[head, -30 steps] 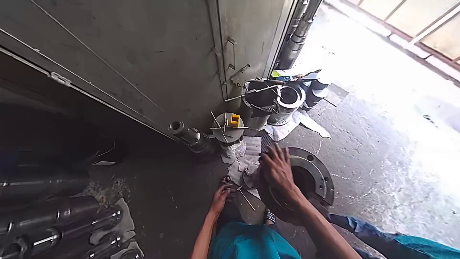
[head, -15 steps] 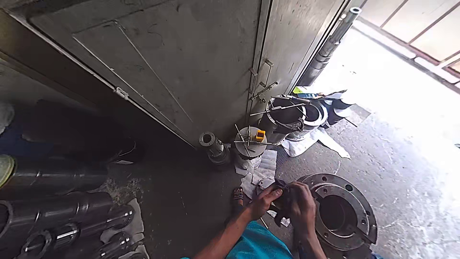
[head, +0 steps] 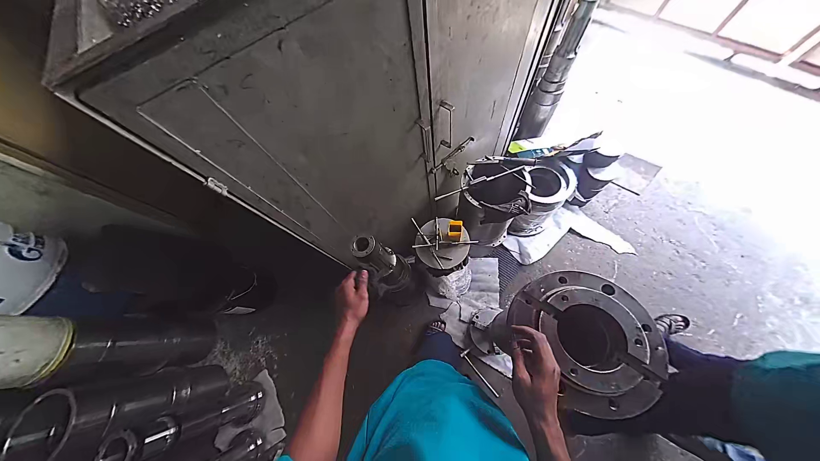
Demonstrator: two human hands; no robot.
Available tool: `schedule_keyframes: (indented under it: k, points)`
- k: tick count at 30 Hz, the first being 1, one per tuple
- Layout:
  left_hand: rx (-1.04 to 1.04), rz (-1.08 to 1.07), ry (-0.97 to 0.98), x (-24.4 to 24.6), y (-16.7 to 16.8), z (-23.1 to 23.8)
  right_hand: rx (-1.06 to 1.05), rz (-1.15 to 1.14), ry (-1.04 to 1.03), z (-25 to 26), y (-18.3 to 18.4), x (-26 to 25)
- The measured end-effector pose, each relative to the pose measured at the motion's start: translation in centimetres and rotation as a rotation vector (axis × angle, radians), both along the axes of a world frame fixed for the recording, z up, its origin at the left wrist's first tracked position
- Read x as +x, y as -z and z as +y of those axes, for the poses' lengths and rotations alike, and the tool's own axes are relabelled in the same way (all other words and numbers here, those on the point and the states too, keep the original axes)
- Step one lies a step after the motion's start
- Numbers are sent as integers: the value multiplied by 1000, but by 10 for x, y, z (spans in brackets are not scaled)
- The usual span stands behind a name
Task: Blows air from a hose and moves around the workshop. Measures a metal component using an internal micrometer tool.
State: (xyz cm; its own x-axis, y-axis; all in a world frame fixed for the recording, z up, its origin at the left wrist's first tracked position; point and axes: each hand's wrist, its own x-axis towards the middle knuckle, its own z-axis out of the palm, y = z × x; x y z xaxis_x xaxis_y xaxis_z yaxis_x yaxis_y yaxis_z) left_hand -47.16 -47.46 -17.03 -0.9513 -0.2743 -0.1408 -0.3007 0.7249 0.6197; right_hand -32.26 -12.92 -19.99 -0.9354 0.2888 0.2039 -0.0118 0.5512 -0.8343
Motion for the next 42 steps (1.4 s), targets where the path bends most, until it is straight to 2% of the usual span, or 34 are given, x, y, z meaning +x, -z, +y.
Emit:
schedule_keyframes:
  k: [5,7,9,13,16,19,23,25,27,30,34,42]
  points:
    - [19,40,-24,-63,16,-35,36,-38,-81,-13,12,-10]
    - [33,2,-41,-94,37,-46,118,-86,-103,-20,21,-27]
    - [-44,-35,-48,-123,64,-58,174,-169,-142,-29,28,-52]
    - [-119,7,13,-162,112,-78,129,-377,-253,-59,43,-119]
    - [33,-21,-6,-171,127,-82,145,-629,-380,-78,86,-190]
    - [143,-74,-167,-165,127,-60,156,-850,-419,-90,148,-264]
    - [54,-22,-281,-163,132,-38,199,-847,-248,-114,205,-352]
    - [47,36,-251,-162,139,-43,291,-813,-168,-130,220,-380]
    - [71,69,-210,-162,146,-48,373,-873,-112,-143,225,-405]
    - [76,138,-184,-160,152,-50,413,-953,-66,-148,237,-423]
    - [42,152,-173,-161,152,-51,415,-949,-84,-145,246,-431]
    - [60,207,-151,-162,156,-52,422,-1019,-152,-148,243,-440]
